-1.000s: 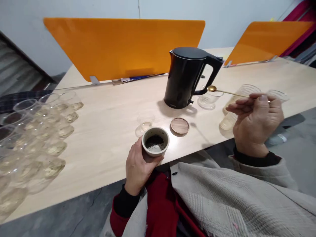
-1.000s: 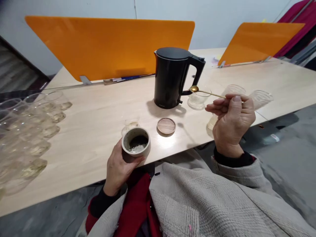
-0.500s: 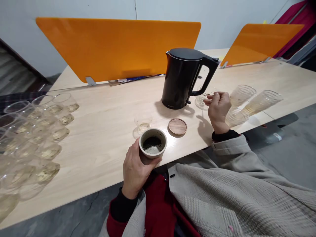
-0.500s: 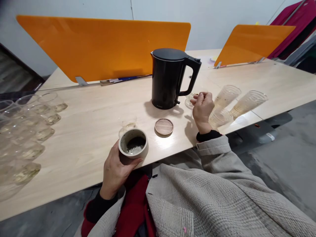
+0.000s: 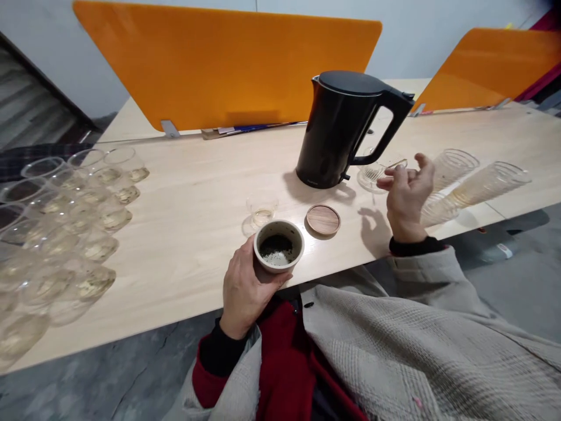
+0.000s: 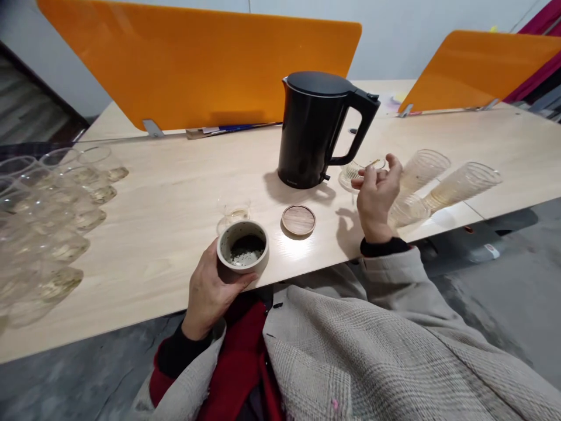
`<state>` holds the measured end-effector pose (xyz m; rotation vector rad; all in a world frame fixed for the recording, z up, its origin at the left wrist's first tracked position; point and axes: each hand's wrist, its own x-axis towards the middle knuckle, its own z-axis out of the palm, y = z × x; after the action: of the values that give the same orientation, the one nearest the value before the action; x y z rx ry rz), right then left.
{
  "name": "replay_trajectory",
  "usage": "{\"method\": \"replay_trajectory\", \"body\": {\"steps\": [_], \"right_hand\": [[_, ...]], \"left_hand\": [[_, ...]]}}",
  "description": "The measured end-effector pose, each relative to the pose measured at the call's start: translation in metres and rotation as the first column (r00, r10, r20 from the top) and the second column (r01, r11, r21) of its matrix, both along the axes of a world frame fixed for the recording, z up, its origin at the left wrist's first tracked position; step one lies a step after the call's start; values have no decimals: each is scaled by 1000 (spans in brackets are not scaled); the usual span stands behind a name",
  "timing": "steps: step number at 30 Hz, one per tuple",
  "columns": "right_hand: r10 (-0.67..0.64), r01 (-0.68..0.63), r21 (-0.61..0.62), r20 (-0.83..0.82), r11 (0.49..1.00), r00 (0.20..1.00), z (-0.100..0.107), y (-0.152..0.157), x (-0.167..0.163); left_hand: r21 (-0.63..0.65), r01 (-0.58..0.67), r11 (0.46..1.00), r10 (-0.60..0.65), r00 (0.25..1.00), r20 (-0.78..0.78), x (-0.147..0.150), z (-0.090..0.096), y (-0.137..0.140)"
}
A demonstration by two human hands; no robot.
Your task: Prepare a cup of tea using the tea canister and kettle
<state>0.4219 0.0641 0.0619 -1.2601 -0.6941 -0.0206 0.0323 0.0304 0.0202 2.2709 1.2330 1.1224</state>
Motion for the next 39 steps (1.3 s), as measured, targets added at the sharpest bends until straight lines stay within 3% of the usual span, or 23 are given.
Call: {"method": "replay_trajectory", "body": {"steps": [1,3,5,7,8,10,15,17,19,22,26,29,34,39], "right_hand": [[25,-23,-23,90,999,996,-2,-12,-12],[165,-103,-237,259,966,952,-8,-31,-36],[411,-186,-511,372,839,833,-15,-42,-57],[607,-170,-707,428,686,669,-22,-43,-72],[667,-134,-763,449,633,595,-24,-41,-78],[726,-52,-812,489,581,484,-27,-37,-86],[773,-49,-807,544,589,326,-31,-33,-94],[752,-100,-779,553,619,359,-31,-36,-95],[711,-166,-729,546,664,443,-25,-40,-97],[681,-282,-643,536,712,498,-1,-50,-109],[758,-386,-652,567,652,322,33,-64,-141],[765,-336,-690,608,641,212,43,-67,-163],[748,-219,-717,650,662,134,46,-63,-176],[800,-183,-782,596,596,64,50,-55,-183]], "left_hand": [[1,3,1000,-3,1000,-2,0,0,0],[-2,5,1000,-6,1000,-5,1,1,0],[-8,4,1000,-4,1000,-5,1,1,0],[-17,3,1000,-3,1000,1,2,1,0],[-22,4,1000,-4,1000,3,2,1,-1],[-26,6,1000,-6,1000,5,2,1,0],[-5,14,1000,-14,1000,5,3,2,0],[9,15,1000,-15,1000,-2,3,2,-2],[26,19,999,-18,1000,-22,4,1,-4],[51,21,998,-18,998,-56,5,-1,-8],[66,7,998,-3,998,-64,7,-2,-10],[54,13,998,-10,998,-54,7,-2,-10],[-12,40,999,-40,998,-51,8,-3,-10],[-18,44,999,-44,998,-37,9,-7,-9]]}}
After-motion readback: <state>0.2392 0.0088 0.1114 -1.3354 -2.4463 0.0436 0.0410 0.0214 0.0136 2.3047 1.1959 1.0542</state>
